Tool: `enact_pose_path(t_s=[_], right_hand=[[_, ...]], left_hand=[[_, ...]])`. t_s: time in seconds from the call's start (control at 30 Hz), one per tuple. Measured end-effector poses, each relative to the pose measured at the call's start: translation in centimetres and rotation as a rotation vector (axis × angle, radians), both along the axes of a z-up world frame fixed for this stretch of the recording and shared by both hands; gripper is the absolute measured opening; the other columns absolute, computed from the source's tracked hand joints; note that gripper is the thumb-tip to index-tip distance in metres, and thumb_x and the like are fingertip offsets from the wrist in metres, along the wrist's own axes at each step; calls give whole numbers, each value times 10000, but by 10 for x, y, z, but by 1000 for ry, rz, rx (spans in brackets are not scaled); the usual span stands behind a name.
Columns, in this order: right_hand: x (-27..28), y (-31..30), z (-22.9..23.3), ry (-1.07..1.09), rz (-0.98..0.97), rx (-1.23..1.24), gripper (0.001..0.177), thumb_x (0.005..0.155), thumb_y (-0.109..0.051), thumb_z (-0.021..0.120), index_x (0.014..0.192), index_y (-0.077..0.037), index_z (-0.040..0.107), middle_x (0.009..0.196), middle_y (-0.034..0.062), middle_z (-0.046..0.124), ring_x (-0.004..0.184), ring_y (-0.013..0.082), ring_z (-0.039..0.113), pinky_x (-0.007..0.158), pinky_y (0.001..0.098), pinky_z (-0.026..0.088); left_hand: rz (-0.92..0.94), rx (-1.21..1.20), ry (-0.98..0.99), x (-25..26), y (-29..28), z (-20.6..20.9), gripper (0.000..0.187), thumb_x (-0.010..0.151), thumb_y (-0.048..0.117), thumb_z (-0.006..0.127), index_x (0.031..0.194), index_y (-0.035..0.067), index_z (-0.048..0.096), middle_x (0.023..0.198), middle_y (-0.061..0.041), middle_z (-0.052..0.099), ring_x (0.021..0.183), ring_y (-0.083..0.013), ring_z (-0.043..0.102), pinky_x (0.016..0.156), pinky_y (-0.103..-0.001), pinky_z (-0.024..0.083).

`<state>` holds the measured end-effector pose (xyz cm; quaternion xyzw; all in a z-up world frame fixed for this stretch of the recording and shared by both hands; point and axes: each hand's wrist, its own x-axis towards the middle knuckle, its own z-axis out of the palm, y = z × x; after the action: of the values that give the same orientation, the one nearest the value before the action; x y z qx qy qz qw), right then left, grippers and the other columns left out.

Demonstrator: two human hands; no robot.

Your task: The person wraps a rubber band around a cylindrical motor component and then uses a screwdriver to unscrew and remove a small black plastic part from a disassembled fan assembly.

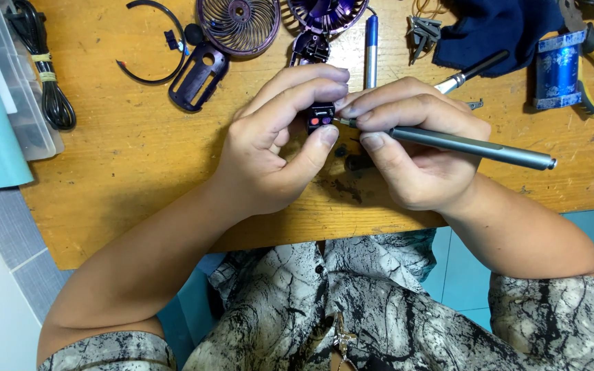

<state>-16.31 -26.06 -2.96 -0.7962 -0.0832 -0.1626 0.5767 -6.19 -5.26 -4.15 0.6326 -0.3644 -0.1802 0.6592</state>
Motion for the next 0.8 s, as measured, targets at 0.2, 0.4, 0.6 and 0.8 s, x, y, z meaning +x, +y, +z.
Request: enact_pose_path(t_s=[0.2, 0.4, 0.6, 0.8], right_hand=[[-1, 1, -3, -25, 2, 7, 120, 1125, -38, 694, 1117, 81, 709, 1171, 334, 797, 1112, 423, 842, 1049, 462, 693], [-4, 1, -2, -19, -20, -3, 95, 1134, -22, 681, 1115, 71, 696, 1179, 321, 783, 1129, 433, 846, 1049, 464, 696], [-2, 3, 0, -43, -26, -24, 104, 1125, -15, 683, 1101, 85, 696, 1165, 332, 781, 1111, 446, 848, 1034, 478, 701], [-1, 3, 3, -45, -17, -86, 108, 1145, -15, 676, 1131, 89, 700, 1170, 332, 777, 1133, 462, 844, 1064, 488, 684]], left_hand=[[8, -4, -64, 0, 0, 0, 299, 1135, -97, 679, 1432, -127, 647, 1500, -289, 654, 1459, -396, 686, 1336, -469, 586], [15, -6, -65, 0, 0, 1, 309, 1125, -91, 706, 1428, -122, 653, 1498, -297, 659, 1455, -400, 694, 1337, -472, 591], [-4, 5, -44, 0, 3, 2, 373, 1150, -8, 620, 1503, -127, 623, 1560, -291, 639, 1531, -404, 659, 1394, -496, 571], [14, 36, -47, 0, 2, -4, 358, 1164, -11, 598, 1505, -113, 636, 1555, -290, 647, 1514, -397, 674, 1384, -471, 553]])
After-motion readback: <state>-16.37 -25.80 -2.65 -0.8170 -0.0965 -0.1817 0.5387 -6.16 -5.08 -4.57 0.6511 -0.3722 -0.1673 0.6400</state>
